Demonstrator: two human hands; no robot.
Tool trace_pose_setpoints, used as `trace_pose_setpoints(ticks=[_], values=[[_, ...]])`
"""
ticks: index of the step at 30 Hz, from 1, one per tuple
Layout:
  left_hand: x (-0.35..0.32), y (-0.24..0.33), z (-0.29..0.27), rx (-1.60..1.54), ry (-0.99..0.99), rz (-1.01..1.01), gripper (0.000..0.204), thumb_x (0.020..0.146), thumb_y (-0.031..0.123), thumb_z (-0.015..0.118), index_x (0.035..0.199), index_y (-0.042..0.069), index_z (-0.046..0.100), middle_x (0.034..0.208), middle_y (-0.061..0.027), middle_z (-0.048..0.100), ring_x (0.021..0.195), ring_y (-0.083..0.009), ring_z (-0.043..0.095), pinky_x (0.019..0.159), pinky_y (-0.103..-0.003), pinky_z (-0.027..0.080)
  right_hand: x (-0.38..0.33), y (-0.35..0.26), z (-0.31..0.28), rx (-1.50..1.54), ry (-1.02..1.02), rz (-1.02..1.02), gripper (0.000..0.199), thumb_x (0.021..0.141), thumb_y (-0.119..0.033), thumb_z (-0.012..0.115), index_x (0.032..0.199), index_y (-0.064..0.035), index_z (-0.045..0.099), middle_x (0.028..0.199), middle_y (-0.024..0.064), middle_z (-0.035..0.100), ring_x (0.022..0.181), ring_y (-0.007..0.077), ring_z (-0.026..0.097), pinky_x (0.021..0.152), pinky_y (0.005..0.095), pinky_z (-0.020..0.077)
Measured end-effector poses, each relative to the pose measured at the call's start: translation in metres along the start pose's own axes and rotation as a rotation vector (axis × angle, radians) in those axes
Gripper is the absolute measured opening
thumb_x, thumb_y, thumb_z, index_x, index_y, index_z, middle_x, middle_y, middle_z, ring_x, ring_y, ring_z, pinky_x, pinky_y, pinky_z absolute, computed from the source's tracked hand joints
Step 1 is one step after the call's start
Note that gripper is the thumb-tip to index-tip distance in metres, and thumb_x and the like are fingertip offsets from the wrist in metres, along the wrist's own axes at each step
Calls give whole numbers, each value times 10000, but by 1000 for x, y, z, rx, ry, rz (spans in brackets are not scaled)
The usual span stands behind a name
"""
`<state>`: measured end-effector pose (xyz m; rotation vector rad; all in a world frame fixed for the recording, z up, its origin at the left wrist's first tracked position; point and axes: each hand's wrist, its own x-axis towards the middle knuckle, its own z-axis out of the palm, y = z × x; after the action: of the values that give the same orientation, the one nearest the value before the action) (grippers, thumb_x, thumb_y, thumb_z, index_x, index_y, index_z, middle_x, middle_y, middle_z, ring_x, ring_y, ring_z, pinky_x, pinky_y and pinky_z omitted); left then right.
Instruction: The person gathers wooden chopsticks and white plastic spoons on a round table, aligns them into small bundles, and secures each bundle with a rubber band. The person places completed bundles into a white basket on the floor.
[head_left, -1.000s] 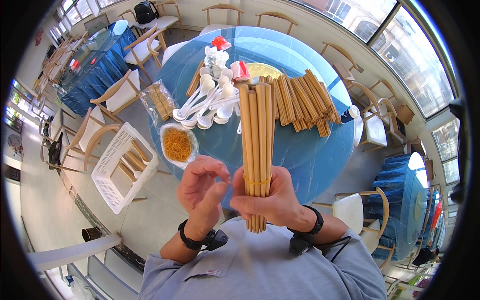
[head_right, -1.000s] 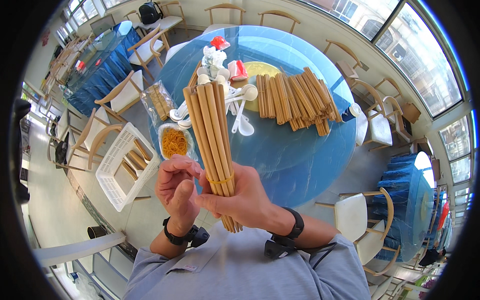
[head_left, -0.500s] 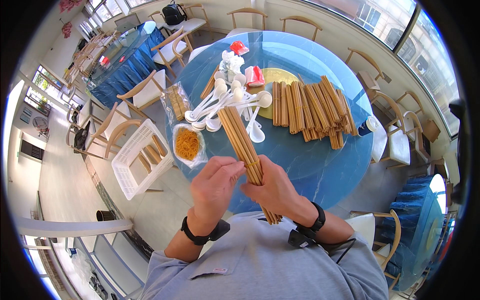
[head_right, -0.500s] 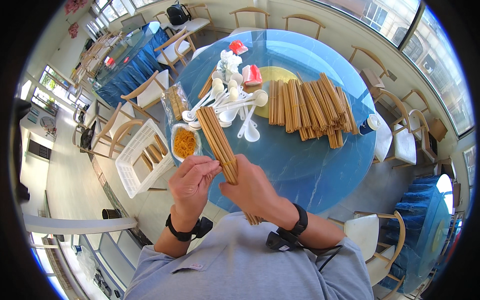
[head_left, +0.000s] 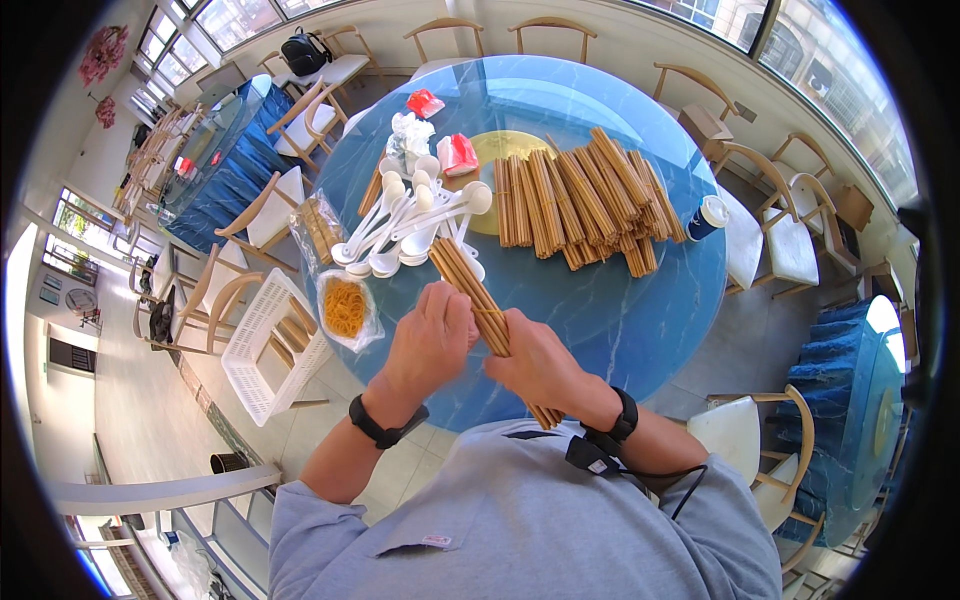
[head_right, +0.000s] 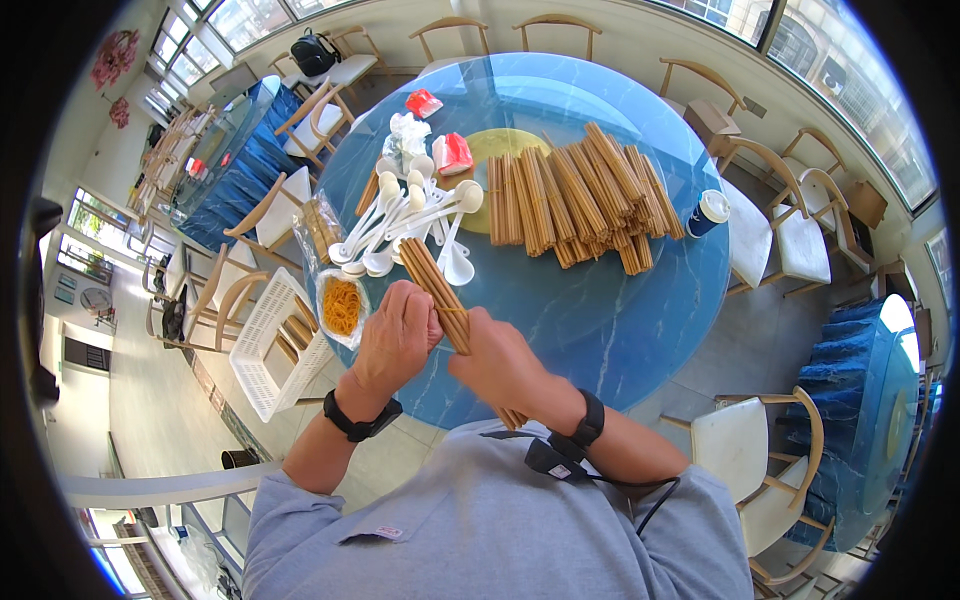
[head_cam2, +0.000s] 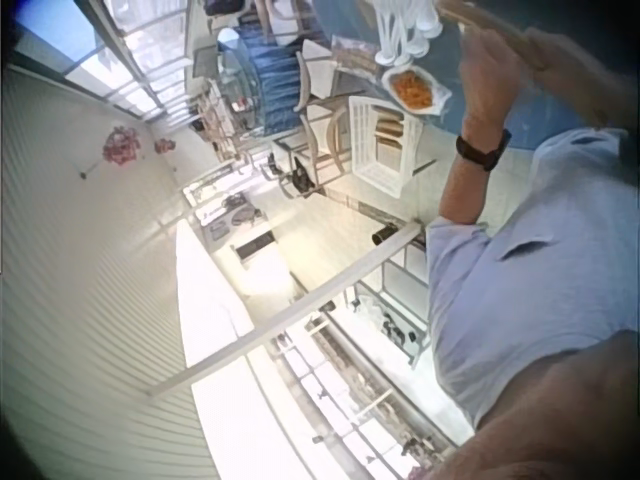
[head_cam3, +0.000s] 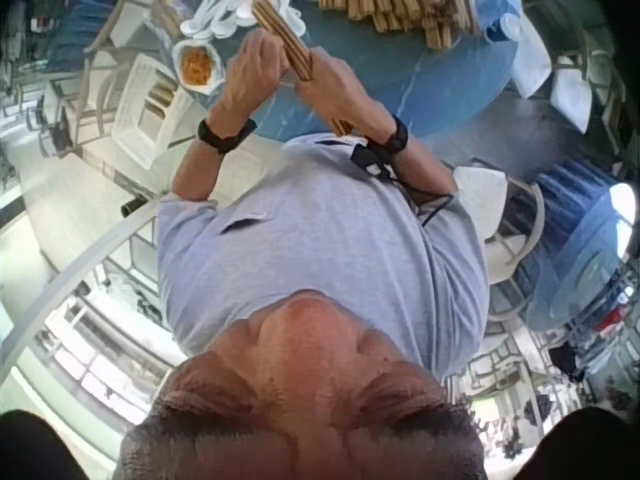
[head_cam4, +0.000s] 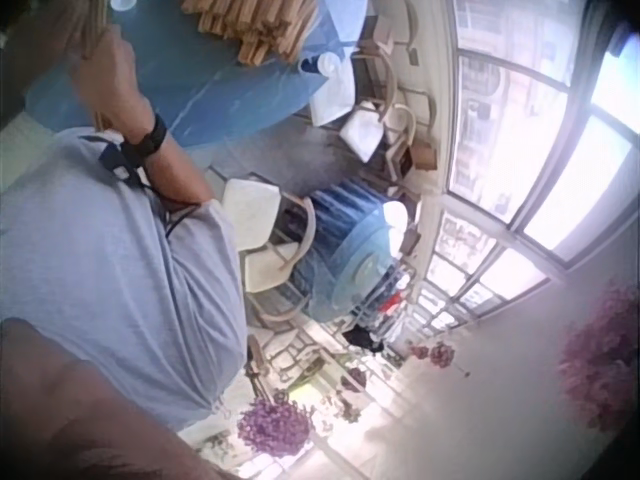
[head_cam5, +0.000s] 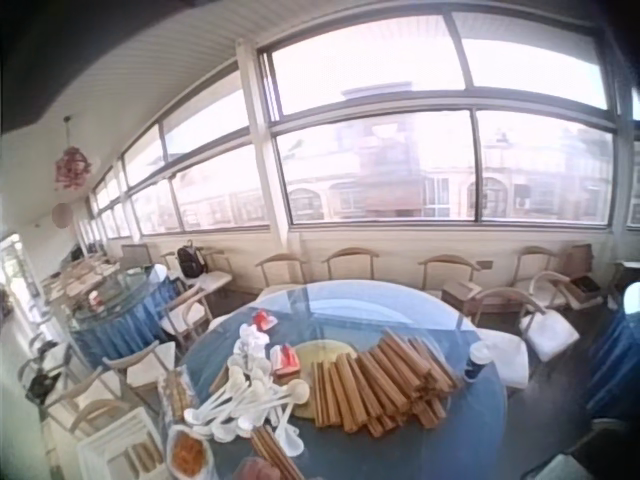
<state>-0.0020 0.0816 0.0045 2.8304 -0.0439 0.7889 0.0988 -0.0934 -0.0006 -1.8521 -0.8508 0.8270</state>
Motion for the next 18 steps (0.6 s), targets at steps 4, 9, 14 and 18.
trace_pose_setpoints(ticks=[4,9,14,18], values=[[0,-24,27,60,-23,-102,239,896,93,726,1000,36,518,997,-134,538,944,-339,644,685,-432,607,9,16,1,21,-62,103,397,874,-199,770,1058,85,563,881,311,713,851,479,738,742,524,582],[-21,-45,65,-33,-88,-217,174,977,94,666,1026,19,516,998,-185,545,924,-419,635,752,-491,581,13,45,10,-82,-138,154,355,886,-151,769,1058,57,539,805,190,684,612,268,702,596,404,580],[-39,-60,86,-149,-154,-352,153,1008,97,640,1032,16,512,1009,-215,542,934,-466,611,811,-535,546,11,63,18,-53,-188,201,331,887,-146,762,1022,60,540,794,184,672,609,266,697,583,402,571],[-38,-74,97,-179,-126,-286,165,1011,113,641,1041,14,512,1026,-223,548,950,-473,613,822,-540,543,12,59,18,54,-186,238,301,886,-129,751,1002,58,546,782,162,657,605,249,688,565,394,558]])
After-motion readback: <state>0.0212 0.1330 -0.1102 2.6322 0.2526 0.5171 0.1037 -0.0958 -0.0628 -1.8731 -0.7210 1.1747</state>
